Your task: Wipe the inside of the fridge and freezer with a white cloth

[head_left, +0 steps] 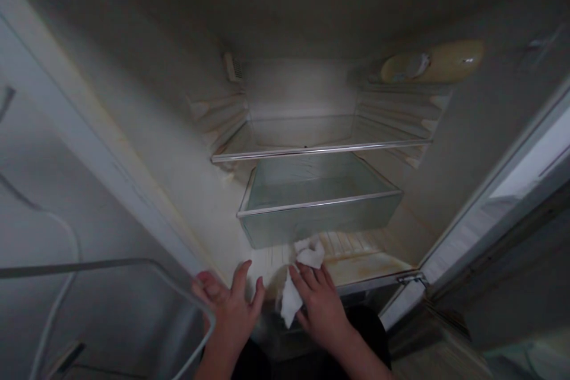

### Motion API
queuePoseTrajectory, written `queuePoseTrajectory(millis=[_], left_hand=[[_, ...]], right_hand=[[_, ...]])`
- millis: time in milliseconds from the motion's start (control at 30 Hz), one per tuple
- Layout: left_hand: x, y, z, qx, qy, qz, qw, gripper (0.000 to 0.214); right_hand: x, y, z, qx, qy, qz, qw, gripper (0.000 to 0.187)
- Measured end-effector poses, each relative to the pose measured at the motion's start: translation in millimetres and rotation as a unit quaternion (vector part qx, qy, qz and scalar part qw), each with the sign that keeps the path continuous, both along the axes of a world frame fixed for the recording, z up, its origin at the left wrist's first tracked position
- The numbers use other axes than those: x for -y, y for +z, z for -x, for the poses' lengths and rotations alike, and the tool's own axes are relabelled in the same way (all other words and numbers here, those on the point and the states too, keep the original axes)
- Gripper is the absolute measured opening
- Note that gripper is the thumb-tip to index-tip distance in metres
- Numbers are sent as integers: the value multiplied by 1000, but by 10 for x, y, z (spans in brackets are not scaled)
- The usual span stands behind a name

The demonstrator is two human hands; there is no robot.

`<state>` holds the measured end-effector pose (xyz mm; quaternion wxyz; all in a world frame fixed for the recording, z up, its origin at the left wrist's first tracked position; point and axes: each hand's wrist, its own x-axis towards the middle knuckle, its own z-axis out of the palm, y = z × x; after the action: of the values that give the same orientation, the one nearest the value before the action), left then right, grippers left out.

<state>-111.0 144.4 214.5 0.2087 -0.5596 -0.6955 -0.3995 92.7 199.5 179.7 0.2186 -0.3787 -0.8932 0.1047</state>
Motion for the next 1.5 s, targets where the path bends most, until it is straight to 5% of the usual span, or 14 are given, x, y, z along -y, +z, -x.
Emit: queuePoseTrajectory(millis=[100, 233, 300, 433, 500, 533, 633, 700, 800, 1033, 1233, 1400, 1500], left_hand=[[2, -62, -53, -70, 22, -11, 997, 37], [41, -217, -116, -106, 27, 4, 994, 42], [91, -333, -166, -91, 9, 10, 996, 44], [243, -579, -325, -13, -38, 41, 998, 55], [324, -659, -419, 18, -145, 86, 986, 64], [359, -679, -463, 26, -240, 129, 962, 66], [428, -667, -560, 91, -469, 290, 829, 60], [442, -636, -575, 179, -497, 346, 775, 42], [445, -641, -517, 284, -492, 366, 737, 40], [551, -805, -501, 282, -500, 435, 694, 70], [546, -702, -832, 331, -530, 375, 685, 26], [540, -684, -964, 427, -467, 324, 704, 37], [631, -761, -994, 510, -386, 284, 715, 49]], right_hand=[[-166, -4, -463, -1, -83, -34, 996, 84], [-288, -66, -1137, -1, -198, -84, 976, 47], [-265, -110, -1383, -15, -230, -101, 968, 43], [37, -218, -1443, -117, -227, -62, 965, 49], [313, -300, -1229, -213, -225, 28, 950, 39], [467, -347, -1078, -267, -218, 89, 934, 38], [914, -479, -583, -405, -189, 255, 857, 50], [1154, -533, -330, -467, -199, 314, 802, 57], [1413, -559, -150, -506, -215, 356, 756, 62], [1772, -609, -132, -477, -228, 321, 786, 56], [1860, -558, -339, -461, -265, 266, 804, 57], [1687, -384, -561, -438, -208, 210, 849, 47], [1632, -295, -602, -454, -182, 222, 843, 46]])
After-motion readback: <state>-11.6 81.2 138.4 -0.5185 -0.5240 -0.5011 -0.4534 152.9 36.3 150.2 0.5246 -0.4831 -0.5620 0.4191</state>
